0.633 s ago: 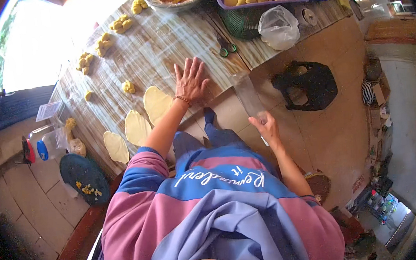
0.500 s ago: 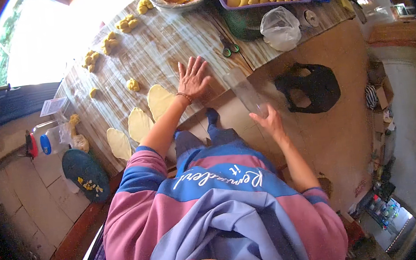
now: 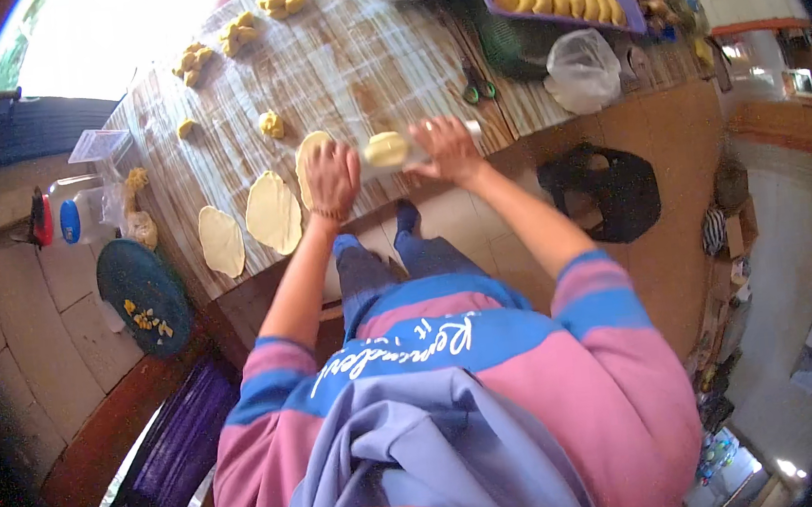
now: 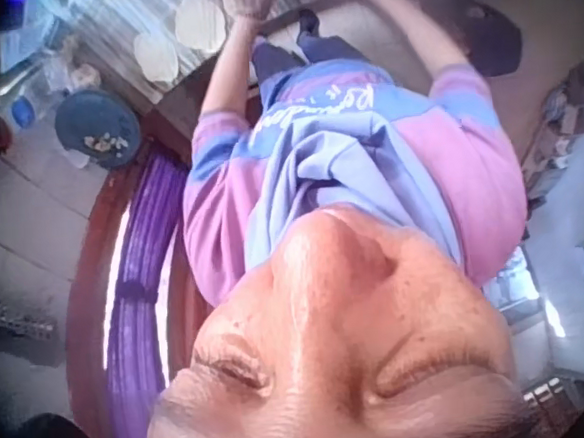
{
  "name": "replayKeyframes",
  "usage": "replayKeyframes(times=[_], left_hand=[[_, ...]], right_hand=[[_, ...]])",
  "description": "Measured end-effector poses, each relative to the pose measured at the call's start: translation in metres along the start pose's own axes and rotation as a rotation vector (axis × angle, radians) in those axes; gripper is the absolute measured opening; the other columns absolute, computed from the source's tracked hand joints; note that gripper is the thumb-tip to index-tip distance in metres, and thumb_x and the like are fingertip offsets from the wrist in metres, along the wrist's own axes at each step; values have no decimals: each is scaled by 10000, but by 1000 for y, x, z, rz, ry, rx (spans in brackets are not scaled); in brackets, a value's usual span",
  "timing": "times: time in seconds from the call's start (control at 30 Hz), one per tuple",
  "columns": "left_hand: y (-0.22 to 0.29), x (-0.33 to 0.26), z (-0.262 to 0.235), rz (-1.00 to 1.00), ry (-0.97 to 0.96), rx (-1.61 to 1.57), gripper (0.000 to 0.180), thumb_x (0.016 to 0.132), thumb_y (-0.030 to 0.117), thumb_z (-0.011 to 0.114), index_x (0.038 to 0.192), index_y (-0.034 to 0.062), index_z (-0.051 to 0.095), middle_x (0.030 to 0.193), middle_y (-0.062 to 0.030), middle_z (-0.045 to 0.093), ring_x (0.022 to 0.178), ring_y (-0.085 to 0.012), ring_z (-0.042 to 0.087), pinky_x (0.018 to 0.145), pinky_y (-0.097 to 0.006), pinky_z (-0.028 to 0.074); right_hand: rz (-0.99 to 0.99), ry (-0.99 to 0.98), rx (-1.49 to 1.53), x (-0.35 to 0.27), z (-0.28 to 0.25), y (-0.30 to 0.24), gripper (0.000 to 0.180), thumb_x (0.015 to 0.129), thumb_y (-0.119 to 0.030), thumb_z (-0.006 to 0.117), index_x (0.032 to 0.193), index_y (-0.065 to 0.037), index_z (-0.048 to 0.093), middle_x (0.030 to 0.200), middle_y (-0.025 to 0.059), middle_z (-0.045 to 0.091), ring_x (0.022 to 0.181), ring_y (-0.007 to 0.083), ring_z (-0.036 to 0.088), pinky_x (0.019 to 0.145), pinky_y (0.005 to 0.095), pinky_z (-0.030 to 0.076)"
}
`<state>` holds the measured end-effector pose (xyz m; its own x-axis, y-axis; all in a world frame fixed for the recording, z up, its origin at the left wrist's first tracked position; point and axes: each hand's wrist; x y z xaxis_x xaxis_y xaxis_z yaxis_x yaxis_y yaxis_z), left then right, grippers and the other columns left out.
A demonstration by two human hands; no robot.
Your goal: The person rolls dough balls into flat circles using a plastic cylinder on a wooden table.
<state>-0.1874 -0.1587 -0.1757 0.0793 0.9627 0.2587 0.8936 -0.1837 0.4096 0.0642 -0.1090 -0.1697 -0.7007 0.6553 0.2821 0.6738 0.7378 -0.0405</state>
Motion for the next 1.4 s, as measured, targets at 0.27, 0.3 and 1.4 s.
replayKeyframes(times=[0.27, 0.3, 1.4], left_hand=[[26, -53, -15, -8, 3, -99, 403, 902, 288, 577, 1242, 72, 563, 1186, -134, 534, 1168, -323, 455, 1041, -483, 315], [25, -37, -15, -1, 56, -75, 359, 907, 291, 568, 1195, 78, 583, 1156, -123, 549, 1128, -317, 472, 1008, -473, 331], [-46, 111, 10, -39, 101, 96, 310, 952, 358, 534, 861, 89, 658, 971, -120, 601, 1005, -320, 550, 900, -471, 414]], right_hand=[[46, -62, 210, -43, -13, -6, 729, 726, -600, 720, 1226, -97, 549, 1084, 77, 593, 1013, 249, 577, 860, 408, 433], [16, -2, 185, -32, -16, 0, 733, 728, -636, 711, 1202, -100, 554, 1006, 79, 614, 936, 265, 622, 805, 419, 480], [245, -474, 309, 81, 8, 75, 795, 773, -842, 487, 872, -76, 676, 774, 206, 675, 779, 397, 660, 737, 480, 515]])
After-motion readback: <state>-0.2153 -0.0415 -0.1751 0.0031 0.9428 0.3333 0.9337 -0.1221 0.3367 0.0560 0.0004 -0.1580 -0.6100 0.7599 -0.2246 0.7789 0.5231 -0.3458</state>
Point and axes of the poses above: each hand's wrist, its own x-axis towards the middle knuckle, its own z-axis out of the palm, y = z × x
